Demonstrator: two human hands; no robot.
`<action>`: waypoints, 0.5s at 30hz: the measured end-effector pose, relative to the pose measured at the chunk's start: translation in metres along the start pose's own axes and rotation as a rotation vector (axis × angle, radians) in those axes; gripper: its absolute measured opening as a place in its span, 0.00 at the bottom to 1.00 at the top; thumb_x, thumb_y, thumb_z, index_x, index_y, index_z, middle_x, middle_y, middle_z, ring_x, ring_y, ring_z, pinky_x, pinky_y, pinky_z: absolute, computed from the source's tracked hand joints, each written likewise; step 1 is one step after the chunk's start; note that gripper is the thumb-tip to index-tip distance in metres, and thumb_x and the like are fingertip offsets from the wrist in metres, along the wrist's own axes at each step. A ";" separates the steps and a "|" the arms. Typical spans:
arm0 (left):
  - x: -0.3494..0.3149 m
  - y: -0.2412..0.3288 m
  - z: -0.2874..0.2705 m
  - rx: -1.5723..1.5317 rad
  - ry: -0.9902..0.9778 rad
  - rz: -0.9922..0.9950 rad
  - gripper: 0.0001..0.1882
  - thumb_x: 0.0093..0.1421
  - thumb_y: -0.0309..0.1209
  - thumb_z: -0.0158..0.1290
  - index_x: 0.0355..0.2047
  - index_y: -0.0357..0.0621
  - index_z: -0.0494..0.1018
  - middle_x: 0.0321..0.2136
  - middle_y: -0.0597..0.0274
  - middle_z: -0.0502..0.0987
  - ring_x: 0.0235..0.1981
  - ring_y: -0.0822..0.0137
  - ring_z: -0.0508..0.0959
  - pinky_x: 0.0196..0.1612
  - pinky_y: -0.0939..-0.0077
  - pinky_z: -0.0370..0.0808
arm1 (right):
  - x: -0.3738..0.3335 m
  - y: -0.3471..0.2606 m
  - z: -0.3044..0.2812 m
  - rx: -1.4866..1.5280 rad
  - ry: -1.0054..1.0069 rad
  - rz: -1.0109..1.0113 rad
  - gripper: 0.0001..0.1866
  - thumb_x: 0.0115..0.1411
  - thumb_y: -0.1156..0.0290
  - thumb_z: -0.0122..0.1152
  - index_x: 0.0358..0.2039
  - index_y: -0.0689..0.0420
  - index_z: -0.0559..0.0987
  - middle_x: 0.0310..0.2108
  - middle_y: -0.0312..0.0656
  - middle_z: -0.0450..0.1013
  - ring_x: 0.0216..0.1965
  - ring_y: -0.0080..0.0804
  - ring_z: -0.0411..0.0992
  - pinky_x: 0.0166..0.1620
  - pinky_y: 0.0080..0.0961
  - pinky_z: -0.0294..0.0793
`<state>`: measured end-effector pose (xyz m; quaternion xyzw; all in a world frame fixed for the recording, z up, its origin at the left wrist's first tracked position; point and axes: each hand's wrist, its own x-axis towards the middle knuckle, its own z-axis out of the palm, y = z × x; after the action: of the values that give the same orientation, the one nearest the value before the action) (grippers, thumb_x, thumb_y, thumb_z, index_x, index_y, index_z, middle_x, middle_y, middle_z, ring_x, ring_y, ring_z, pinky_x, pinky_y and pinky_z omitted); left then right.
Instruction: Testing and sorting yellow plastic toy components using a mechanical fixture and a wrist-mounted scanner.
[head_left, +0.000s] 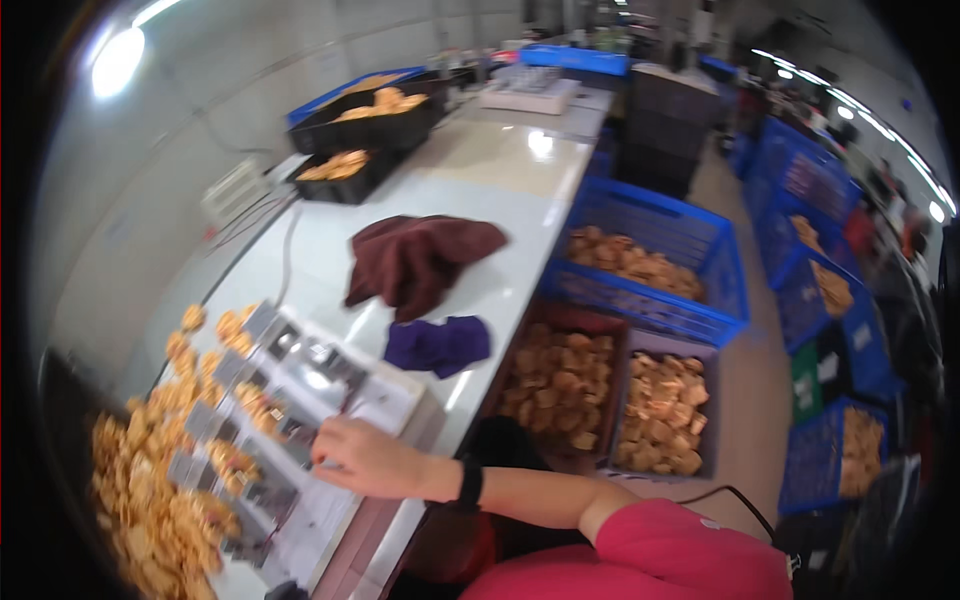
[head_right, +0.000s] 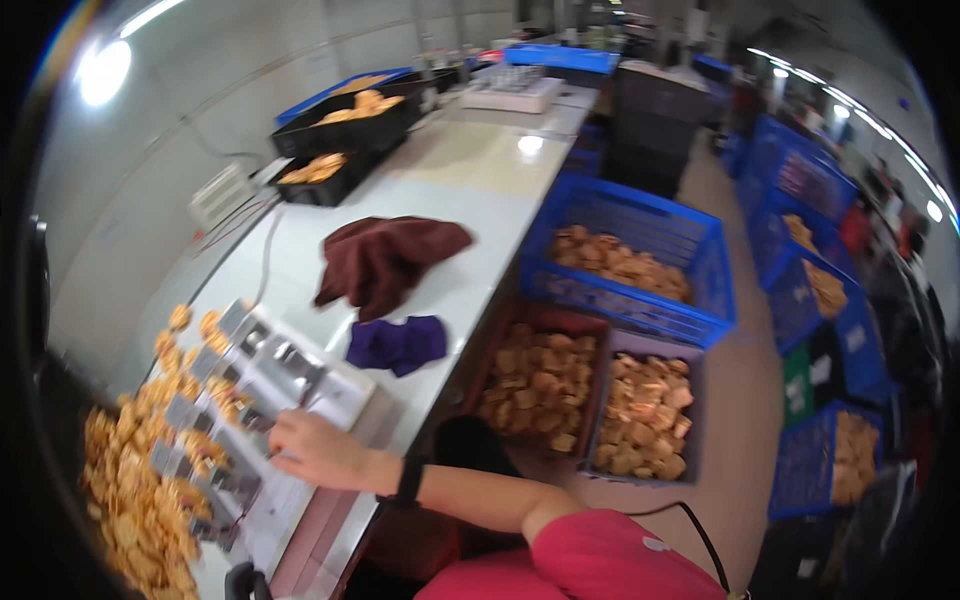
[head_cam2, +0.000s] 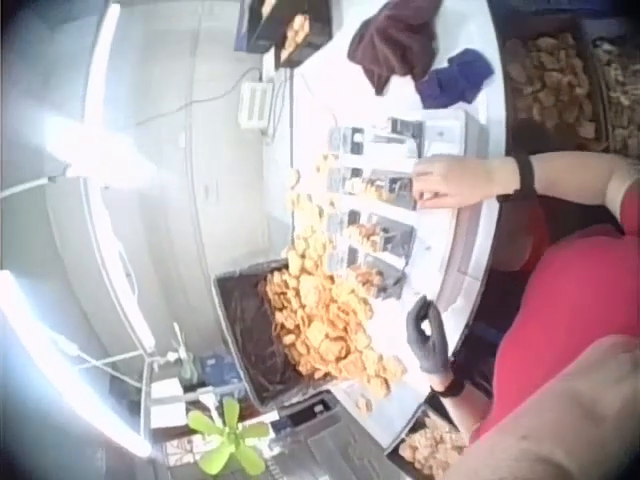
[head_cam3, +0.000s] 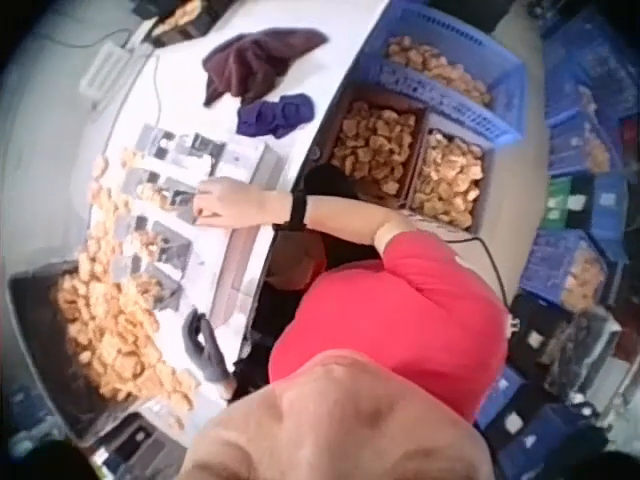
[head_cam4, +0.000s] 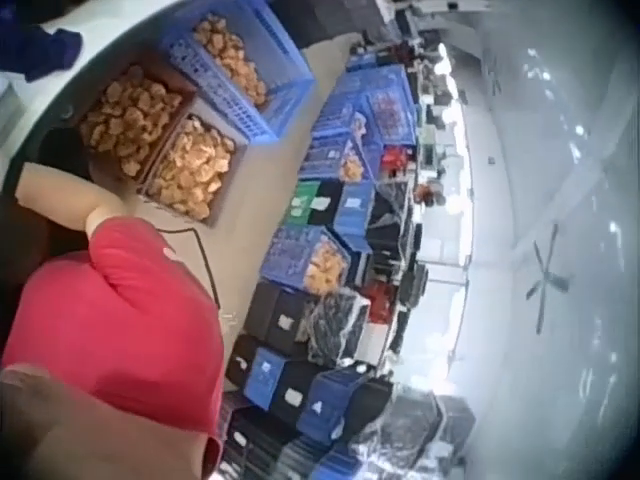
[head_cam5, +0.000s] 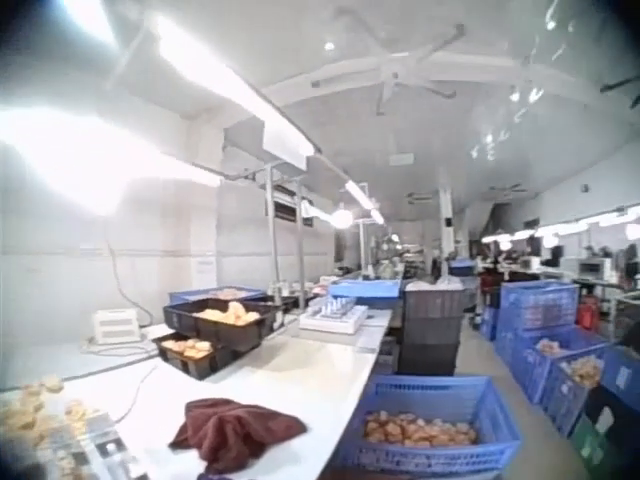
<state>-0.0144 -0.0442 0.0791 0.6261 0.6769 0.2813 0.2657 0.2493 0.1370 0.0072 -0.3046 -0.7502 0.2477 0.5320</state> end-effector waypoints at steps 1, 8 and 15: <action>0.006 -0.009 0.011 -0.059 0.109 -0.032 0.16 0.66 0.30 0.54 0.50 0.34 0.73 0.45 0.53 0.77 0.47 0.60 0.74 0.52 0.69 0.71 | -0.005 0.009 0.000 -0.059 0.010 -0.004 0.09 0.54 0.69 0.65 0.29 0.57 0.73 0.35 0.46 0.66 0.39 0.48 0.69 0.43 0.39 0.69; 0.017 -0.060 0.043 -0.135 0.517 -0.055 0.19 0.67 0.37 0.52 0.49 0.31 0.72 0.44 0.48 0.76 0.45 0.56 0.74 0.51 0.68 0.72 | -0.008 0.015 -0.010 -0.255 -0.004 -0.055 0.09 0.50 0.71 0.65 0.26 0.57 0.73 0.33 0.42 0.66 0.39 0.42 0.67 0.42 0.37 0.67; 0.017 -0.081 0.077 -0.359 0.611 -0.049 0.30 0.69 0.51 0.42 0.58 0.37 0.65 0.55 0.44 0.68 0.51 0.48 0.70 0.52 0.56 0.72 | -0.007 0.017 -0.020 -0.298 -0.105 -0.035 0.10 0.49 0.67 0.66 0.25 0.54 0.72 0.28 0.38 0.67 0.36 0.37 0.68 0.41 0.33 0.65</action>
<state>-0.0177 -0.0284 -0.0329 0.4400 0.6799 0.5633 0.1635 0.2730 0.1447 -0.0024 -0.3537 -0.8106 0.1401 0.4453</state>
